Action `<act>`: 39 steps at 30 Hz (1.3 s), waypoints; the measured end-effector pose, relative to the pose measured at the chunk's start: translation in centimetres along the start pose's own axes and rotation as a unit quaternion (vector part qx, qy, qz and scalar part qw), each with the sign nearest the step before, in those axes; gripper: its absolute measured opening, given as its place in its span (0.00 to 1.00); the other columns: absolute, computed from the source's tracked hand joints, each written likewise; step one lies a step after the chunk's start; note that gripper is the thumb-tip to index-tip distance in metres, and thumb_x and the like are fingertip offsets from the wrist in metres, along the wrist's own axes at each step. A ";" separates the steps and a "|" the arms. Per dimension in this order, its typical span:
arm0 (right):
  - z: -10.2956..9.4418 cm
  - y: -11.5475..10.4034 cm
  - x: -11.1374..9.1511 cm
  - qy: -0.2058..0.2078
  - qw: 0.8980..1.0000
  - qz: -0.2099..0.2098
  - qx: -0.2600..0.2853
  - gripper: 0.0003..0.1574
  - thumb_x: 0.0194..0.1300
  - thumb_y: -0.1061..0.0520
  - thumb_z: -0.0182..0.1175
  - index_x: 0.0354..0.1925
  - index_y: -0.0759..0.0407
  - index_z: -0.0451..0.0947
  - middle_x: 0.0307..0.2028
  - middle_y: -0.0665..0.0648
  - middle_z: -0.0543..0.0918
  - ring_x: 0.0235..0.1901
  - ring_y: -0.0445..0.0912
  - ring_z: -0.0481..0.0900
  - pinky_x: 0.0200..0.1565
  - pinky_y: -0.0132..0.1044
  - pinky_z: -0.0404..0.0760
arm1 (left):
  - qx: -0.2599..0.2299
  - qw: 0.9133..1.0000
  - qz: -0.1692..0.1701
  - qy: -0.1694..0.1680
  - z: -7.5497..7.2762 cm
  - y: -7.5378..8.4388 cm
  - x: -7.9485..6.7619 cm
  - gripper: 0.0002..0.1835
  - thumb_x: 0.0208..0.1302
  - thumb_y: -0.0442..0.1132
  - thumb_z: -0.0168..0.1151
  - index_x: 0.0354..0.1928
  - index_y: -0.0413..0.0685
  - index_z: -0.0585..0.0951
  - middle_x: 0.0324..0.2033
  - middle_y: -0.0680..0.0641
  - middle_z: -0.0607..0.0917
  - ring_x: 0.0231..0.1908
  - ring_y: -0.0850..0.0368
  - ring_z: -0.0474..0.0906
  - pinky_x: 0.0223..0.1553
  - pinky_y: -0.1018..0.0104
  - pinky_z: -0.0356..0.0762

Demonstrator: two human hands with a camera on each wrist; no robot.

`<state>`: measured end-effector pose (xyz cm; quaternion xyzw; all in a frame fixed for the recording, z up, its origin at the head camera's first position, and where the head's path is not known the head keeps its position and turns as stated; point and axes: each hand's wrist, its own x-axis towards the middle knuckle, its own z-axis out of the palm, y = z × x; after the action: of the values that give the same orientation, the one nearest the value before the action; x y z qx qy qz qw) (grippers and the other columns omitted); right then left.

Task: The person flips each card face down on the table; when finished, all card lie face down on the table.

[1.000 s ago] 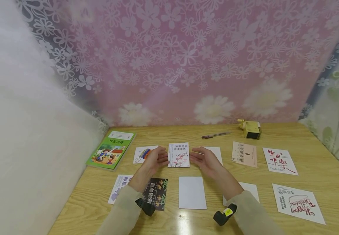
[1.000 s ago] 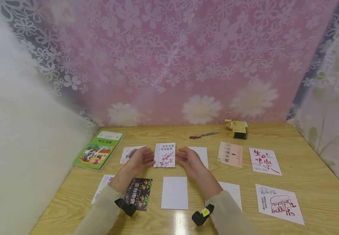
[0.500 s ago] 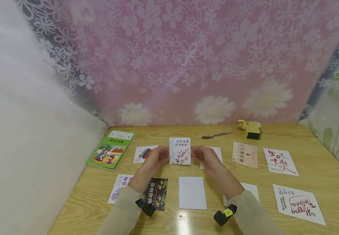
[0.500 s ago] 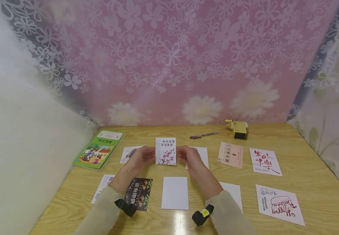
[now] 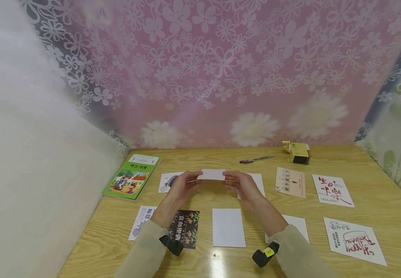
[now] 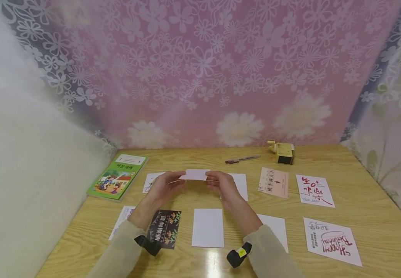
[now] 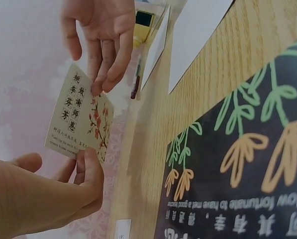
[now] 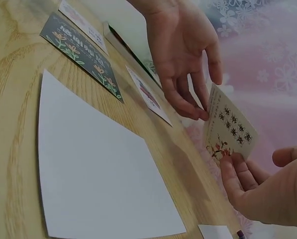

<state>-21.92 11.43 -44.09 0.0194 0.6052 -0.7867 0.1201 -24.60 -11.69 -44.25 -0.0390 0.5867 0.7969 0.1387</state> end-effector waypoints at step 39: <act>0.3 1.9 0.4 0.090 0.964 -0.021 -0.248 0.24 0.80 0.50 0.52 0.58 0.64 0.83 0.59 0.63 0.83 0.58 0.57 0.79 0.66 0.57 0.75 | 0.190 0.982 -0.016 0.013 -0.1 -1.4 0.0 0.21 0.72 0.31 0.61 0.64 0.28 0.77 0.47 0.35 0.85 0.35 0.54 0.85 0.42 0.61 0.90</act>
<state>-21.87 10.64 -45.93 0.0472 0.7902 -0.6090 0.0500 -24.21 -11.45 -45.58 -0.0314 0.7287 0.6677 0.1486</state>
